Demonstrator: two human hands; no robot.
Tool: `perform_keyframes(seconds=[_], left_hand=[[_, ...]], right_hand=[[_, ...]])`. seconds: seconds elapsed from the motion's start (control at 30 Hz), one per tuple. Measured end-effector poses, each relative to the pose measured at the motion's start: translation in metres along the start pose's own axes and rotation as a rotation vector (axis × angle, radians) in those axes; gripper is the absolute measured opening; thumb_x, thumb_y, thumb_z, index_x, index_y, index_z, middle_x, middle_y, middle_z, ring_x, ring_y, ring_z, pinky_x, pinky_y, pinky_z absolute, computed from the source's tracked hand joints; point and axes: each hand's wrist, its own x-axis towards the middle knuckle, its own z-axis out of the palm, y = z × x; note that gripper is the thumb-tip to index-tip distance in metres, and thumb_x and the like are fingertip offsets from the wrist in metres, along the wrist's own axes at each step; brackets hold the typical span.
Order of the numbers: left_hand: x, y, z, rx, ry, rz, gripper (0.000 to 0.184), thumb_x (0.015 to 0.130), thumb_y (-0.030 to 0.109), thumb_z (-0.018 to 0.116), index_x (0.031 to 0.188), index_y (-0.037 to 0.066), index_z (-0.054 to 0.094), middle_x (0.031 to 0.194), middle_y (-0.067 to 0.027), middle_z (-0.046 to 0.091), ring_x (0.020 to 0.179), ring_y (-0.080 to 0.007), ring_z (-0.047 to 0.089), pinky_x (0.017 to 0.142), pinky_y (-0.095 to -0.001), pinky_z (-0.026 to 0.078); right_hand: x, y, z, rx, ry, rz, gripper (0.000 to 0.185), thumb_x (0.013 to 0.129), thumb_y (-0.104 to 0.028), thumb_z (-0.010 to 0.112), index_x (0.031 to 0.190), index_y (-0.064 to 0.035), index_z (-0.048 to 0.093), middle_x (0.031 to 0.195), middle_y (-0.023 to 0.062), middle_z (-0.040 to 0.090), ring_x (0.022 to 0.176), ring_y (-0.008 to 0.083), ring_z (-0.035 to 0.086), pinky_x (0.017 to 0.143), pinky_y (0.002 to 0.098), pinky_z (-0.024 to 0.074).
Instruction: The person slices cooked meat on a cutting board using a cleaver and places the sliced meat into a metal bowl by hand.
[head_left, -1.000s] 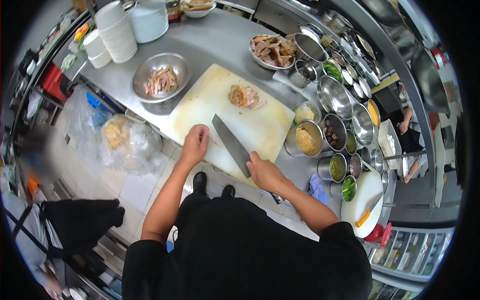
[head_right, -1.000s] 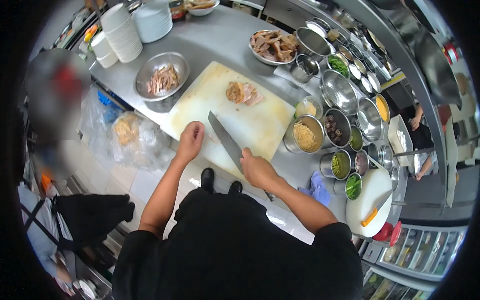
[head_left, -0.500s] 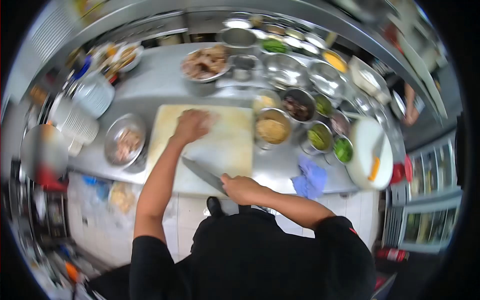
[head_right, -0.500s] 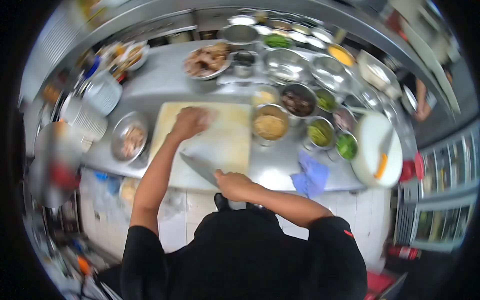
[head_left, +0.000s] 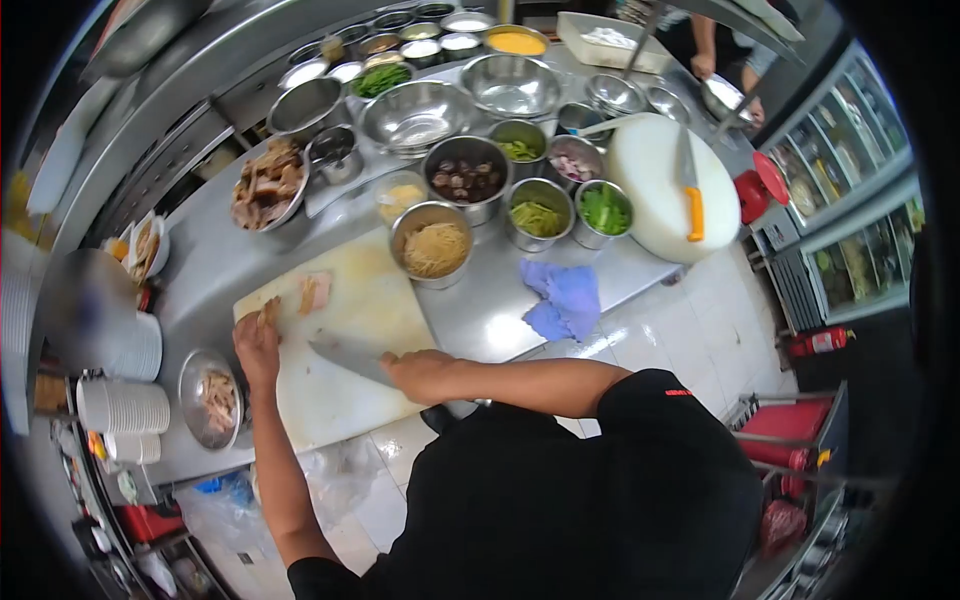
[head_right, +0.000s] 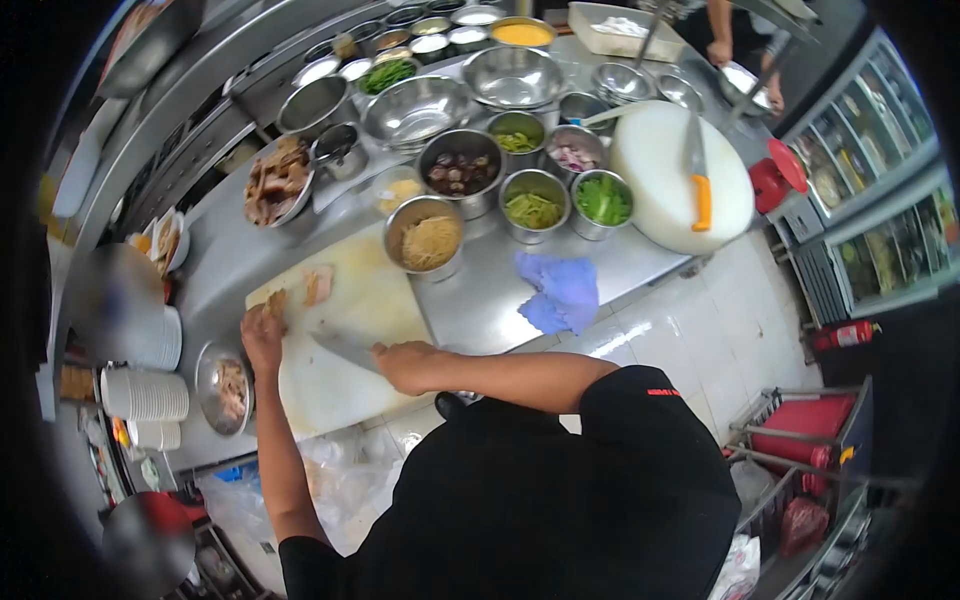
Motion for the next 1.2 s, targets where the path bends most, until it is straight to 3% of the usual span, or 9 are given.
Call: perform_keyframes(seconds=[0.13, 0.27, 0.67, 0.77, 0.8, 0.87, 1.0, 1.07, 1.2], left_hand=[[-0.018, -0.009, -0.025, -0.406, 0.019, -0.627, 0.026, 0.100, 0.021, 0.063, 0.111, -0.001, 0.070, 0.097, -0.0032, 0.071, 0.091, -0.0108, 0.063, 0.082, -0.0289, 0.051], [-0.012, 0.022, -0.067, -1.089, 0.158, -0.972, 0.026, 0.097, 0.020, 0.069, 0.115, 0.001, 0.068, 0.103, -0.0040, 0.072, 0.092, -0.0130, 0.067, 0.086, -0.0289, 0.054], [-0.086, 0.066, -0.075, -1.409, 0.281, -0.928, 0.025, 0.093, 0.008, 0.070, 0.116, 0.005, 0.059, 0.106, -0.0053, 0.069, 0.101, -0.0143, 0.067, 0.094, -0.0317, 0.052], [-0.110, 0.069, -0.070, -1.761, 0.319, -0.724, 0.026, 0.091, 0.006, 0.068, 0.115, 0.009, 0.058, 0.115, -0.0064, 0.064, 0.108, -0.0227, 0.062, 0.102, -0.0451, 0.048], [-0.113, 0.069, -0.071, -1.751, 0.332, -0.729, 0.026, 0.091, 0.006, 0.068, 0.115, 0.009, 0.058, 0.115, -0.0064, 0.064, 0.108, -0.0227, 0.062, 0.102, -0.0451, 0.048], [-0.119, 0.073, -0.071, -2.163, 0.278, -0.361, 0.030, 0.089, 0.012, 0.072, 0.115, 0.010, 0.058, 0.113, -0.0055, 0.057, 0.110, -0.0226, 0.058, 0.100, -0.0445, 0.049], [-0.116, 0.087, -0.071, -2.534, 0.245, -0.234, 0.034, 0.091, 0.022, 0.070, 0.118, 0.005, 0.057, 0.108, -0.0065, 0.048, 0.094, -0.0186, 0.050, 0.086, -0.0363, 0.050], [-0.116, 0.091, -0.071, -2.532, 0.263, -0.281, 0.036, 0.093, 0.021, 0.068, 0.122, 0.003, 0.057, 0.103, -0.0059, 0.047, 0.089, -0.0179, 0.048, 0.078, -0.0343, 0.050], [-0.113, 0.081, -0.072, -1.946, 0.019, -0.749, 0.035, 0.093, 0.014, 0.064, 0.125, 0.004, 0.055, 0.104, -0.0085, 0.056, 0.083, -0.0176, 0.052, 0.070, -0.0310, 0.051]], right_hand=[[0.025, 0.018, 0.022, -0.055, 0.026, 0.016, 0.053, 0.089, 0.002, 0.047, 0.141, 0.0068, 0.040, 0.110, 0.0305, 0.068, 0.102, 0.0440, 0.068, 0.087, 0.0506, 0.0547], [0.007, -0.006, -0.004, -0.075, -0.044, 0.116, 0.036, 0.099, -0.014, 0.042, 0.130, 0.0049, 0.044, 0.109, 0.0339, 0.067, 0.103, 0.0485, 0.066, 0.091, 0.0539, 0.0509], [-0.003, -0.016, -0.011, -0.108, -0.056, 0.130, 0.035, 0.105, -0.023, 0.041, 0.123, 0.0065, 0.043, 0.106, 0.0362, 0.065, 0.103, 0.0506, 0.064, 0.092, 0.0562, 0.0483], [-0.004, -0.016, -0.008, -0.117, -0.031, 0.116, 0.033, 0.105, -0.023, 0.041, 0.121, 0.0055, 0.044, 0.105, 0.0367, 0.065, 0.102, 0.0515, 0.064, 0.092, 0.0568, 0.0484], [-0.005, -0.019, -0.008, -0.113, -0.016, 0.141, 0.033, 0.105, -0.023, 0.041, 0.121, 0.0049, 0.044, 0.105, 0.0371, 0.065, 0.102, 0.0519, 0.064, 0.092, 0.0569, 0.0482], [-0.004, -0.022, -0.006, -0.115, -0.015, 0.145, 0.033, 0.104, -0.023, 0.041, 0.122, 0.0043, 0.044, 0.106, 0.0374, 0.065, 0.102, 0.0523, 0.064, 0.092, 0.0571, 0.0480], [-0.002, -0.020, 0.000, -0.105, 0.030, 0.165, 0.036, 0.103, -0.026, 0.045, 0.124, 0.0038, 0.043, 0.106, 0.0373, 0.064, 0.103, 0.0523, 0.062, 0.092, 0.0559, 0.0475], [-0.003, -0.020, -0.002, -0.108, 0.013, 0.165, 0.035, 0.104, -0.025, 0.041, 0.124, 0.0040, 0.043, 0.107, 0.0384, 0.064, 0.104, 0.0532, 0.063, 0.093, 0.0571, 0.0473], [-0.004, -0.022, -0.003, -0.141, 0.011, 0.163, 0.034, 0.104, -0.024, 0.041, 0.123, 0.0047, 0.043, 0.106, 0.0384, 0.065, 0.103, 0.0532, 0.063, 0.093, 0.0572, 0.0474]])
